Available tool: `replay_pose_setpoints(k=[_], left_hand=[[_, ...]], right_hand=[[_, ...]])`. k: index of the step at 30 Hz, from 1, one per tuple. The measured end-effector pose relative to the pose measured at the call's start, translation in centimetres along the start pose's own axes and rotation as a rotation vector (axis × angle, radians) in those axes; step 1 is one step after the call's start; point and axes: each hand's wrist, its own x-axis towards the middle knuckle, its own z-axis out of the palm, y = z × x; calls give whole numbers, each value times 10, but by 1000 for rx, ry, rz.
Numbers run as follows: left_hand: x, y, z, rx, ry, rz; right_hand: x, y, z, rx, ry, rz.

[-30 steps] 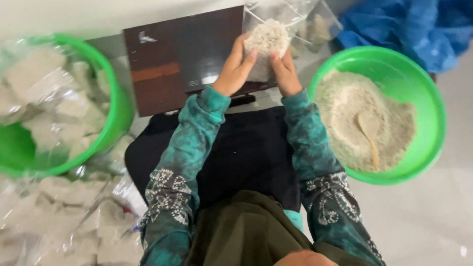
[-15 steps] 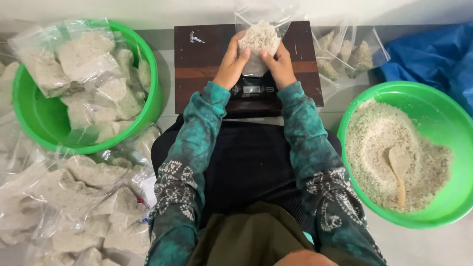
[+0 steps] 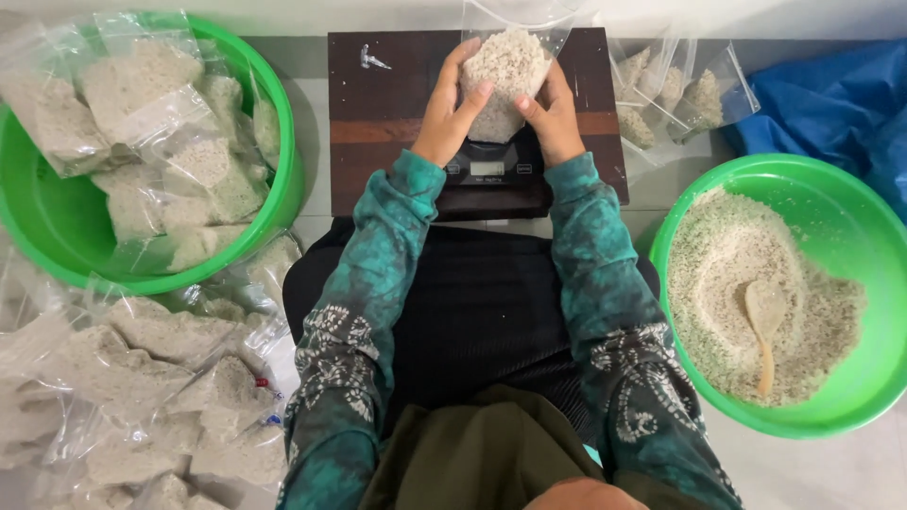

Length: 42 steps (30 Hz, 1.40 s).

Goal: Manually filling plastic bags with granular food, weighing them on a digital scale, and organizing the finished packages.

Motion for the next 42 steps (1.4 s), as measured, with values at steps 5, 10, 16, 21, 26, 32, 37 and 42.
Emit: replay_pose_setpoints(k=[5, 10, 16, 21, 26, 32, 37, 42], left_hand=[[4, 4, -3, 16, 23, 13], [7, -5, -19, -52, 67, 38], [5, 1, -29, -96, 105, 96], [6, 3, -28, -92, 121, 105], [5, 2, -25, -102, 113, 102], [5, 1, -19, -133, 100, 85], [6, 1, -14, -129, 92, 80], [3, 9, 2, 109, -34, 35]], right_hand=[[4, 1, -3, 0, -12, -55], [5, -10, -4, 107, -20, -42], [5, -16, -9, 121, -57, -69], [3, -22, -8, 77, -45, -88], [3, -22, -9, 53, -39, -83], [2, -24, -5, 96, -52, -57], [2, -25, 1, 123, -31, -30], [2, -32, 9, 58, 24, -39]])
